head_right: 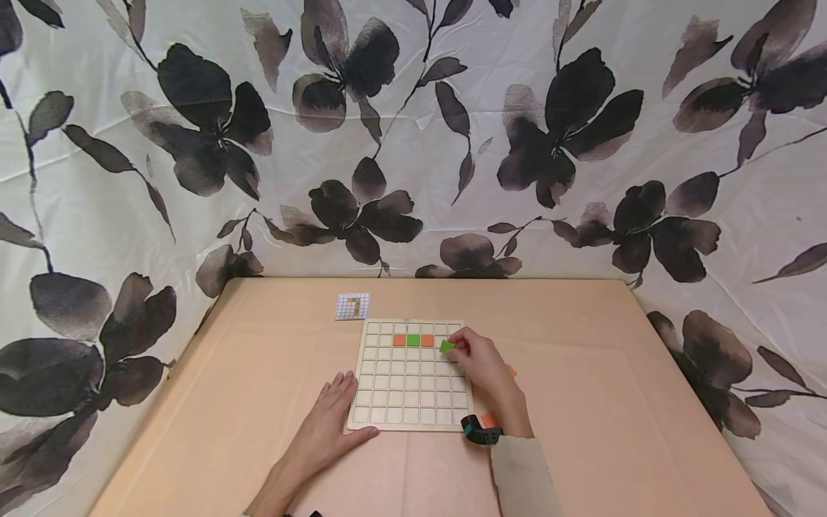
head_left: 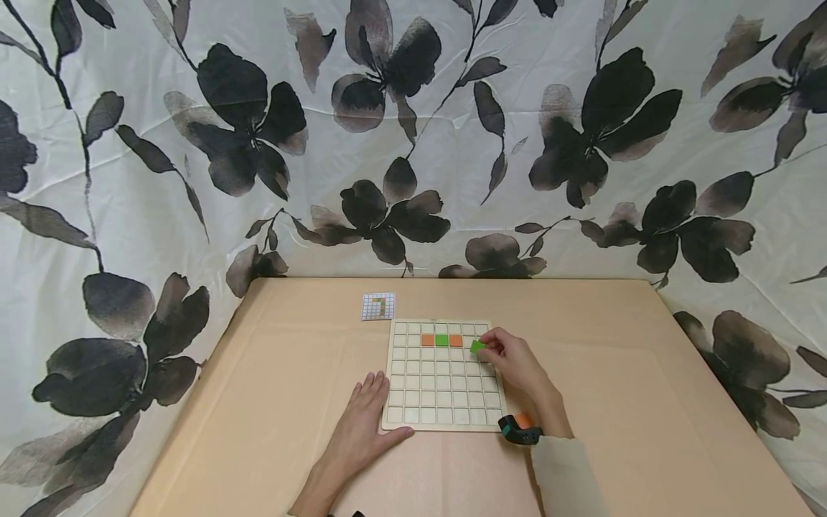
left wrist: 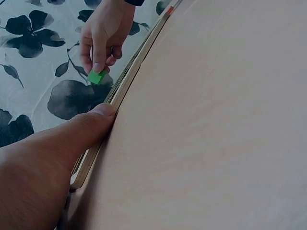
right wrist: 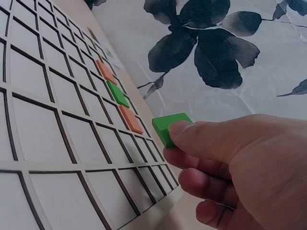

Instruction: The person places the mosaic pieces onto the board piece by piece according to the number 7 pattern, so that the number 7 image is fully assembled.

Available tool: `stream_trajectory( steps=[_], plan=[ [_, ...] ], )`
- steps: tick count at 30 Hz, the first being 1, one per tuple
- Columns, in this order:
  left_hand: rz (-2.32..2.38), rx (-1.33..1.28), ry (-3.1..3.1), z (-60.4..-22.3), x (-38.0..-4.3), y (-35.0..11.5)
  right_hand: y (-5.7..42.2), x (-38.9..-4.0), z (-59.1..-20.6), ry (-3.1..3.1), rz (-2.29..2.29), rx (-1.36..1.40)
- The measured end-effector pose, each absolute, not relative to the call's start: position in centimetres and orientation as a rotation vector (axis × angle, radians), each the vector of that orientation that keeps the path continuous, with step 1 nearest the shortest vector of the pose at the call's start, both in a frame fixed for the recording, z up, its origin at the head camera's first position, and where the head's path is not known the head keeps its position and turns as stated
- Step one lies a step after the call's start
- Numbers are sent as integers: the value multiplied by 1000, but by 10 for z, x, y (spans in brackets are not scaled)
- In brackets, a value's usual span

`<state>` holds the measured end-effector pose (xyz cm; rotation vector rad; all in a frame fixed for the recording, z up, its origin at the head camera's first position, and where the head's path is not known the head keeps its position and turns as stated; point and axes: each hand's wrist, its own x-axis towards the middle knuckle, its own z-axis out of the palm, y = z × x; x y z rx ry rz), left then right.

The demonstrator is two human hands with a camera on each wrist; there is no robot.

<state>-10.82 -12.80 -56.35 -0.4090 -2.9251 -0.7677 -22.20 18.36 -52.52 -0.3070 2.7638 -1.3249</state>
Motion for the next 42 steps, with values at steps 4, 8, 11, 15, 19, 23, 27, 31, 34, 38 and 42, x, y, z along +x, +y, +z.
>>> stream_trajectory(
  steps=[4, 8, 11, 15, 19, 23, 27, 31, 34, 38, 42],
  plan=[
    [-768, -406, -2919, -564, -109, -128, 181, -224, -528, 2757, -1337, -327],
    [-766, -408, -2914, -564, -108, -127, 178, -226, -531, 2766, -1328, -343],
    [-765, -410, -2919, -564, -108, -126, 176, -227, -532, 2767, -1327, -355],
    [-773, -405, -2929, -564, -109, -126, 174, -228, -532, 2758, -1327, -364],
    [-776, -403, -2930, -564, -108, -127, 172, -228, -534, 2762, -1301, -364],
    [-768, -405, -2928, -564, -108, -127, 169, -228, -535, 2767, -1281, -364],
    [-769, -403, -2927, -564, -109, -127, 166, -228, -535, 2758, -1281, -395],
    [-770, -405, -2928, -564, -109, -126, 166, -228, -537, 2759, -1264, -431],
    [-769, -406, -2929, -563, -109, -126, 165, -228, -538, 2768, -1248, -438],
    [-759, -402, -2930, -563, -109, -127, 162, -229, -538, 2777, -1237, -429],
    [-744, -404, -2928, -563, -109, -127, 159, -229, -539, 2788, -1220, -428]
  ],
)
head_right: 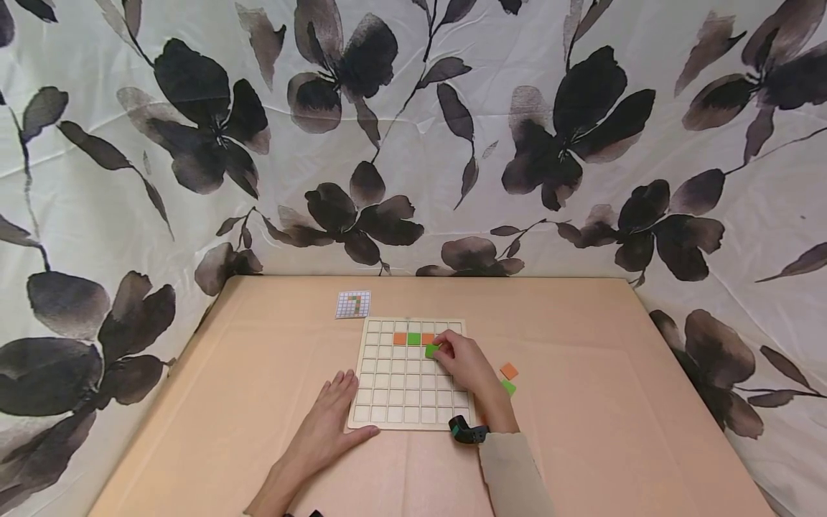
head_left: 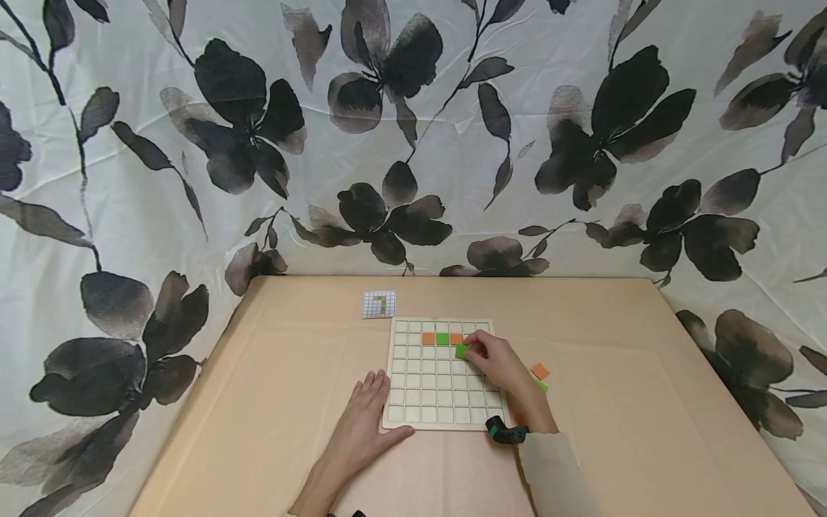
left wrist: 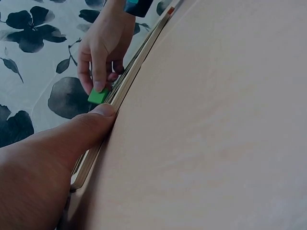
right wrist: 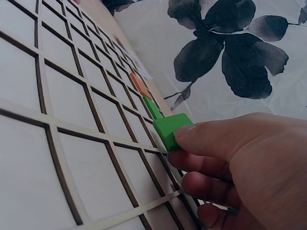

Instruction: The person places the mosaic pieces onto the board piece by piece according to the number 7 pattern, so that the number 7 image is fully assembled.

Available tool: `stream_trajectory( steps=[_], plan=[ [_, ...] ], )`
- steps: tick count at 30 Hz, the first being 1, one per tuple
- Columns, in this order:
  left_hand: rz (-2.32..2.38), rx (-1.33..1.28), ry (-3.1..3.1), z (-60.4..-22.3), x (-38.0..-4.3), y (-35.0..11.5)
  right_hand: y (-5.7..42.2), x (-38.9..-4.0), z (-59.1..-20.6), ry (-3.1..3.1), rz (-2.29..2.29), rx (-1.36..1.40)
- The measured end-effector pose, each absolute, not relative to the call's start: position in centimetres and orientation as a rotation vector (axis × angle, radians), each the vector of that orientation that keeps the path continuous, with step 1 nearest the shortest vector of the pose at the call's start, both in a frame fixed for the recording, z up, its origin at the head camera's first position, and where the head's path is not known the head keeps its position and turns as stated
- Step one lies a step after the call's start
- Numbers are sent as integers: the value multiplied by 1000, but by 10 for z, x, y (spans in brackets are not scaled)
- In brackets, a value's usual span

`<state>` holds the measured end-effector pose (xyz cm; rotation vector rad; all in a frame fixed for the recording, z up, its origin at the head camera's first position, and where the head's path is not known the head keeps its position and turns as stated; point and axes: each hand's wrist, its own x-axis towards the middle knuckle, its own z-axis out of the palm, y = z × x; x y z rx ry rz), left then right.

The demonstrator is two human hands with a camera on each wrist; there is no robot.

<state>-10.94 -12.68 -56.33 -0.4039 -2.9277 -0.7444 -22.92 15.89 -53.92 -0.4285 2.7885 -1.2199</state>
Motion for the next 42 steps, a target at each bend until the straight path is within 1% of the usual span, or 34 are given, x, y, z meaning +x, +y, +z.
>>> stream_trajectory(
  steps=[42],
  plan=[
    [-748, -417, -2894, -569, -106, -127, 151, -225, -550, 2892, -1175, -448]
  ],
)
